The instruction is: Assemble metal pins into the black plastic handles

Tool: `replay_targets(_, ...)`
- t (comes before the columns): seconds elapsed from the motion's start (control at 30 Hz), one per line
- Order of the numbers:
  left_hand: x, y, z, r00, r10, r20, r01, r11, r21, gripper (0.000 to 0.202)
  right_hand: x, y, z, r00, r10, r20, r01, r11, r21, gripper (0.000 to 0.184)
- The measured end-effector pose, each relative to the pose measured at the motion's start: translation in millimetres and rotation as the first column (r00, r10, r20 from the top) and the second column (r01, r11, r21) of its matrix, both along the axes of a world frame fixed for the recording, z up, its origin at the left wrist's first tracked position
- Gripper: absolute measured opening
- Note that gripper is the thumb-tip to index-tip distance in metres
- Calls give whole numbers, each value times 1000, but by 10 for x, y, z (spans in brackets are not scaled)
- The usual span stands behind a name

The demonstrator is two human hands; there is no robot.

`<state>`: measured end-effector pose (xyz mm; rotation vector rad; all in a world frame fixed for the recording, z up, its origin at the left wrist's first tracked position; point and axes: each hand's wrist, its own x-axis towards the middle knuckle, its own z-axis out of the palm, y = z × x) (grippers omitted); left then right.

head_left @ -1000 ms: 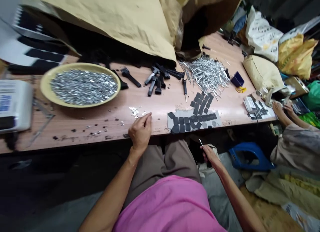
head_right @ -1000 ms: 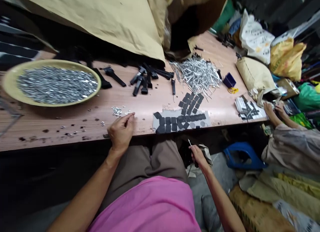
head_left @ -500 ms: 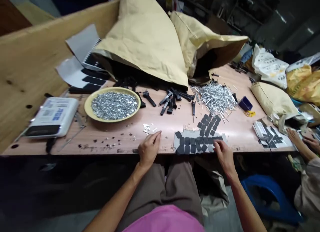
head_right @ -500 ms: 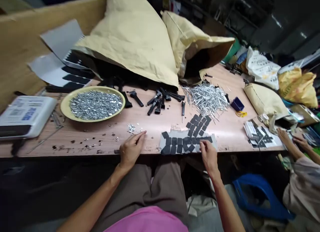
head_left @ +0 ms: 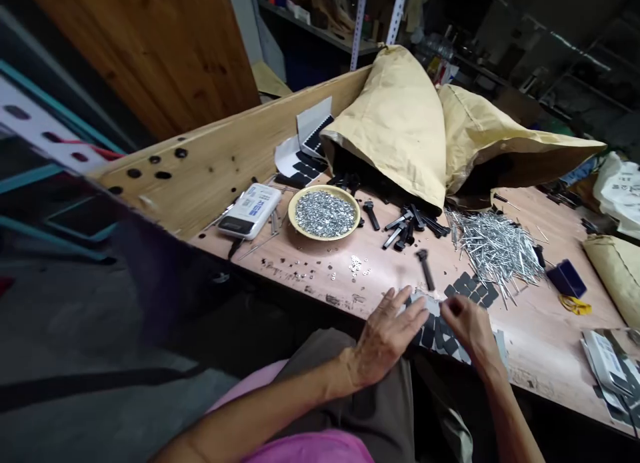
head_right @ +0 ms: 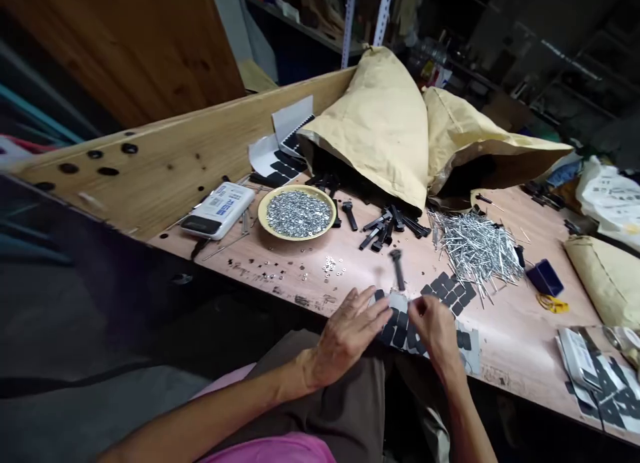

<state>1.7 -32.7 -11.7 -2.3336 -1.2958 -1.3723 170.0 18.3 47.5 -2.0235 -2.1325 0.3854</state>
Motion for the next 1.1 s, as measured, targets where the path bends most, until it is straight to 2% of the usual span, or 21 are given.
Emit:
replay_targets(0.03, 22, -30, 35, 1000, -11, -24, 11, 1000, 5, 32, -8, -143, 64, 992, 95, -85, -100, 994, -48, 24)
replay_targets(0.1, 14, -93, 51, 997, -57, -43, 56, 998, -27, 31, -59, -365, 159, 955, 172, -243, -213, 964, -157, 28)
replay_targets(0.2, -111, -168, -40, 985, -165, 51, 171, 969, -179, 30, -191, -421, 146, 894, 133, -428, -290, 900, -325, 36)
replay_targets(0.27, -237, -180, -135, 959, -132, 250, 219, 907, -361, 30, -311, -273, 7, 851, 118, -511, -323, 886, -333, 40)
replay_targets(0.33, -367, -162, -214, 878, 23, 478, 285, 776, -562, 32, -473, -49, -208, 837, 175, -518, -311, 931, -189, 37)
replay_targets(0.4, -484, -135, -253, 761, 190, 620, 398, 618, -678, 36, -674, 173, -432, 875, 306, -375, -324, 946, 14, 28)
replay_targets(0.47, -577, -116, -252, 658, 298, 691, 506, 504, -700, 39, -874, 340, -604, 903, 410, -129, -405, 912, 63, 27)
replay_targets(0.53, -645, -105, -227, 574, 374, 729, 583, 439, -684, 43, -1029, 442, -695, 883, 463, 70, -465, 885, 13, 28)
replay_targets(0.63, -705, -82, -194, 481, 465, 744, 661, 365, -656, 52, -1136, 518, -721, 851, 492, 181, -491, 869, -52, 22)
replay_targets(0.7, -721, -52, -185, 438, 509, 741, 686, 343, -641, 57, -1138, 539, -709, 846, 498, 188, -496, 866, -61, 20)
replay_targets(0.77, -721, -18, -180, 407, 534, 741, 705, 333, -626, 60, -1109, 532, -699, 864, 487, 127, -487, 873, -30, 19)
replay_targets(0.83, -709, 11, -172, 382, 545, 746, 730, 317, -605, 63, -1065, 483, -696, 891, 454, -8, -454, 891, 34, 16)
replay_targets(0.9, -687, 30, -158, 367, 541, 757, 752, 306, -584, 66, -1022, 389, -694, 894, 378, -241, -361, 926, 112, 12)
replay_targets(0.93, -673, 35, -149, 365, 531, 765, 758, 307, -575, 66, -1005, 329, -693, 871, 327, -367, -297, 945, 137, 9)
replay_targets(1.0, -640, 40, -133, 370, 500, 783, 760, 321, -565, 65, -984, 199, -687, 769, 211, -603, -153, 977, 148, 7)
replay_targets(1.1, -585, 36, -118, 391, 444, 806, 750, 354, -559, 63, -980, 25, -665, 628, 98, -772, -36, 995, 97, 14)
